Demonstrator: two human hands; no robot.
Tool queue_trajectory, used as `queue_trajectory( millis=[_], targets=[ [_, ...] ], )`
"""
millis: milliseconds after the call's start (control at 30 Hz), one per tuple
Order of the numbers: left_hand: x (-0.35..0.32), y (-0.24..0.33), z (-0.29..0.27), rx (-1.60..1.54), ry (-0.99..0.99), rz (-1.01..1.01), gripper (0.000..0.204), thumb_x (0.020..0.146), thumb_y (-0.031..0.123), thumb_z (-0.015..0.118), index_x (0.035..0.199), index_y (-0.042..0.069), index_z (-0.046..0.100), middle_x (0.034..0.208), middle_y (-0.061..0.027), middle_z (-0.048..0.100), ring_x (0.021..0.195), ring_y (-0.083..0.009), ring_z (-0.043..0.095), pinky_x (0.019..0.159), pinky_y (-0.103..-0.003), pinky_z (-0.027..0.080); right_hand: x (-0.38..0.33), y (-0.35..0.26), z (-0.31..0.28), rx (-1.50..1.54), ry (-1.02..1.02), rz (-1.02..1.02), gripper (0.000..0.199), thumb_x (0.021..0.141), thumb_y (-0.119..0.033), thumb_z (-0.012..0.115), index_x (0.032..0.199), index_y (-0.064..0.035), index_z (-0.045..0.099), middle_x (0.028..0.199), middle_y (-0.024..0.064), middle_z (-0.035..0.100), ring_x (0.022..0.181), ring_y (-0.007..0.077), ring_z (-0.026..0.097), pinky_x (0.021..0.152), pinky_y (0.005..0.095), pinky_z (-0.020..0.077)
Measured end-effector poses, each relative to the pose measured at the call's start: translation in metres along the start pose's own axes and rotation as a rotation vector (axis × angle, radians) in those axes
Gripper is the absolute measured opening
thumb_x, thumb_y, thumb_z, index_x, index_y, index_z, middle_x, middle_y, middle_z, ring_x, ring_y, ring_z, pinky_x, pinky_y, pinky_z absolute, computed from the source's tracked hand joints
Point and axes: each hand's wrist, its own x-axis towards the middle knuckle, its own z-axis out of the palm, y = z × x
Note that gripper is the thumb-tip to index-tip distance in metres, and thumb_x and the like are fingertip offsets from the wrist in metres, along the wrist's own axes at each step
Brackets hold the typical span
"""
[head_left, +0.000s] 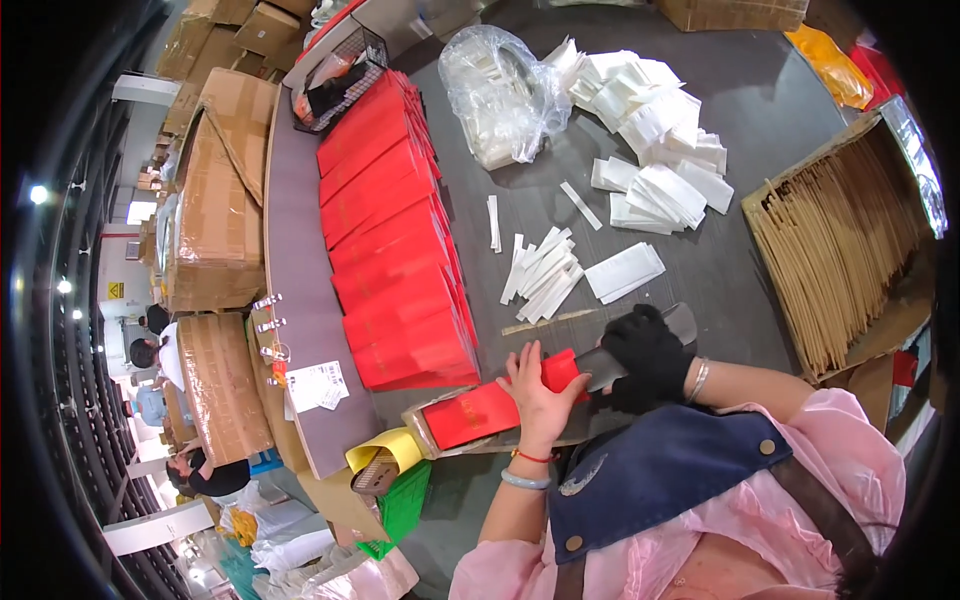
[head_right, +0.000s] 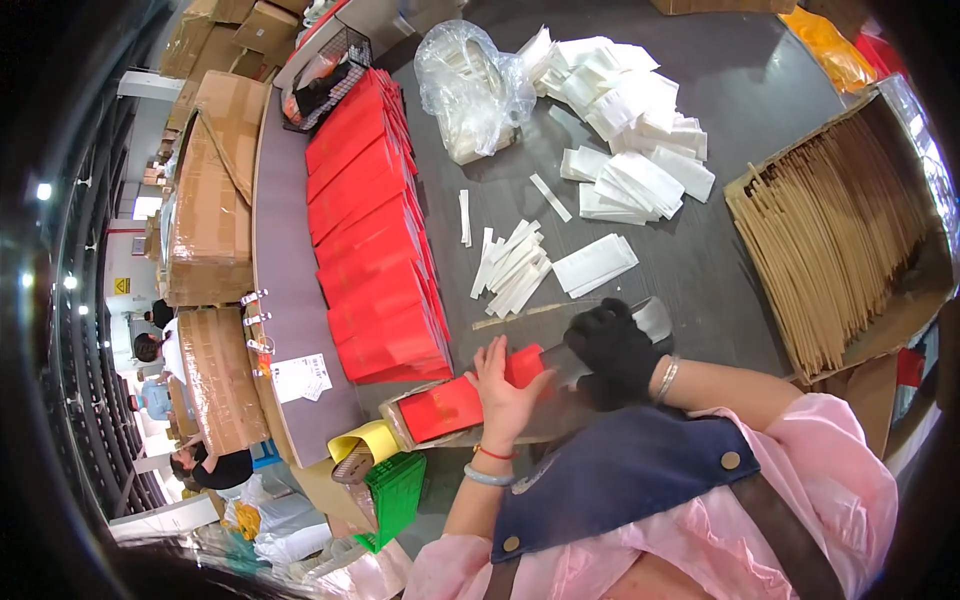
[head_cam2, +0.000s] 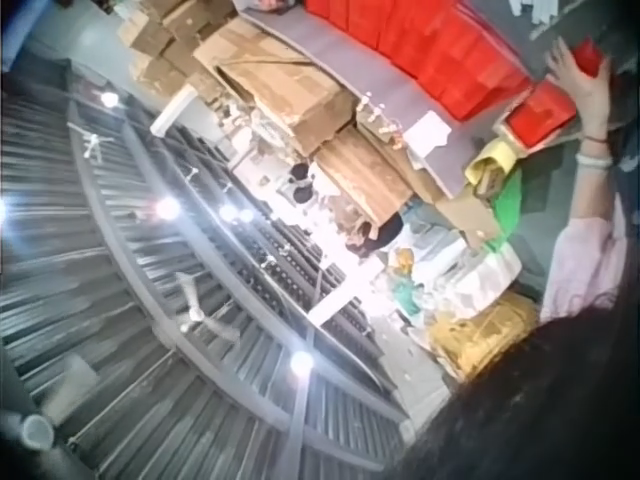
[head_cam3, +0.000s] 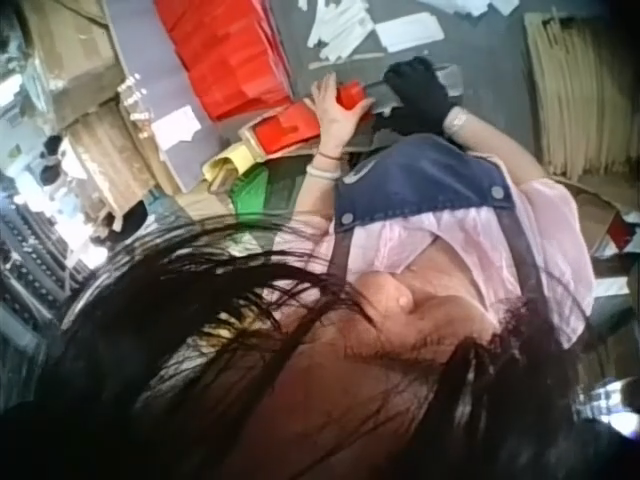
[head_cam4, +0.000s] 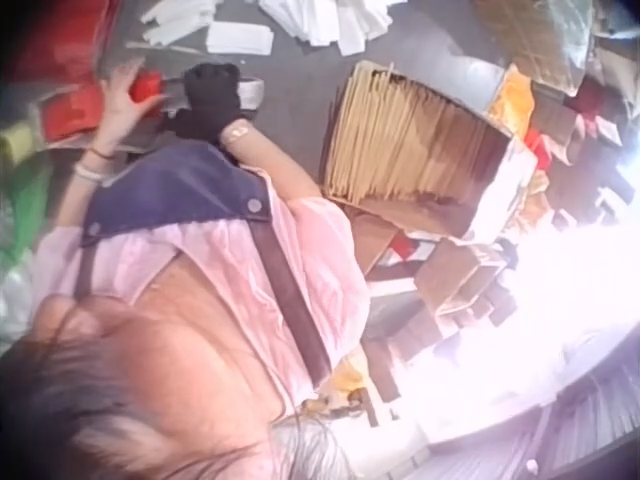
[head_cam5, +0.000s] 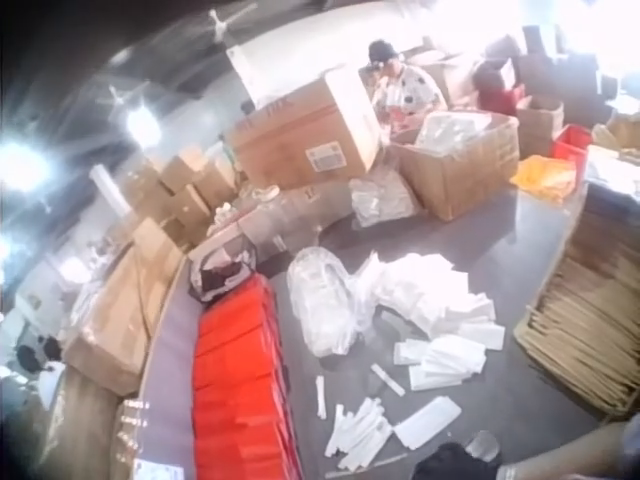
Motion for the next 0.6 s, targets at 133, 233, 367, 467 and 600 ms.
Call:
queue_trajectory(
  millis=[133, 233, 367, 467, 600],
  targets=[
    [0.043, -0.006, -0.009, -0.048, 0.035, 0.124, 0.049, 0.075, 0.027, 0.077, 0.116, 0.004, 0.060, 0.115, -0.0138, 0.060, 0.110, -0.0327, 0.054, 0.097, -0.048, 0.038, -0.001, 0.013, -0.008, 0.059, 0.193, -0.035, 0.061, 0.067, -0.047, 0.077, 0.112, -0.0083, 0.061, 0.111, 0.0134, 0.059, 0.108, 0.0319, 0.054, 0.097, 0.0464, 0.0370],
    [0.079, -0.019, -0.005, 0.054, 0.085, 0.199, 0.024, 0.077, 0.021, 0.074, 0.094, 0.007, 0.065, 0.095, -0.0107, 0.062, 0.091, -0.0314, 0.059, 0.080, -0.043, 0.046, -0.033, 0.042, -0.048, 0.090, 0.384, 0.212, 0.057, 0.066, -0.027, 0.082, 0.116, -0.0077, 0.061, 0.113, 0.0133, 0.059, 0.111, 0.0332, 0.053, 0.099, 0.0432, 0.0398],
    [0.093, -0.031, 0.004, 0.153, 0.059, 0.246, 0.014, 0.075, 0.018, 0.074, 0.075, 0.009, 0.063, 0.081, -0.0069, 0.062, 0.081, -0.0290, 0.060, 0.068, -0.042, 0.046, -0.110, 0.101, -0.088, -0.014, 0.710, 0.453, 0.047, 0.073, -0.008, 0.075, 0.117, -0.0046, 0.058, 0.117, 0.0131, 0.060, 0.112, 0.0292, 0.056, 0.097, 0.0373, 0.0435],
    [0.092, -0.022, 0.000, 0.155, 0.082, 0.323, 0.013, 0.075, 0.017, 0.073, 0.076, 0.009, 0.063, 0.080, -0.0071, 0.062, 0.080, -0.0289, 0.060, 0.067, -0.042, 0.046, -0.185, 0.150, -0.122, -0.070, 0.764, 0.764, 0.040, 0.082, -0.010, 0.068, 0.120, -0.0027, 0.058, 0.117, 0.0123, 0.061, 0.111, 0.0279, 0.057, 0.097, 0.0351, 0.0440],
    [0.091, -0.006, -0.008, 0.145, 0.117, 0.355, 0.012, 0.076, 0.015, 0.072, 0.076, 0.010, 0.062, 0.078, -0.0086, 0.062, 0.078, -0.0293, 0.061, 0.067, -0.042, 0.046, -0.284, 0.211, -0.120, -0.399, 0.695, 0.987, 0.035, 0.087, -0.017, 0.062, 0.118, -0.0011, 0.059, 0.117, 0.0133, 0.063, 0.113, 0.0294, 0.058, 0.097, 0.0358, 0.0438]
  ],
)
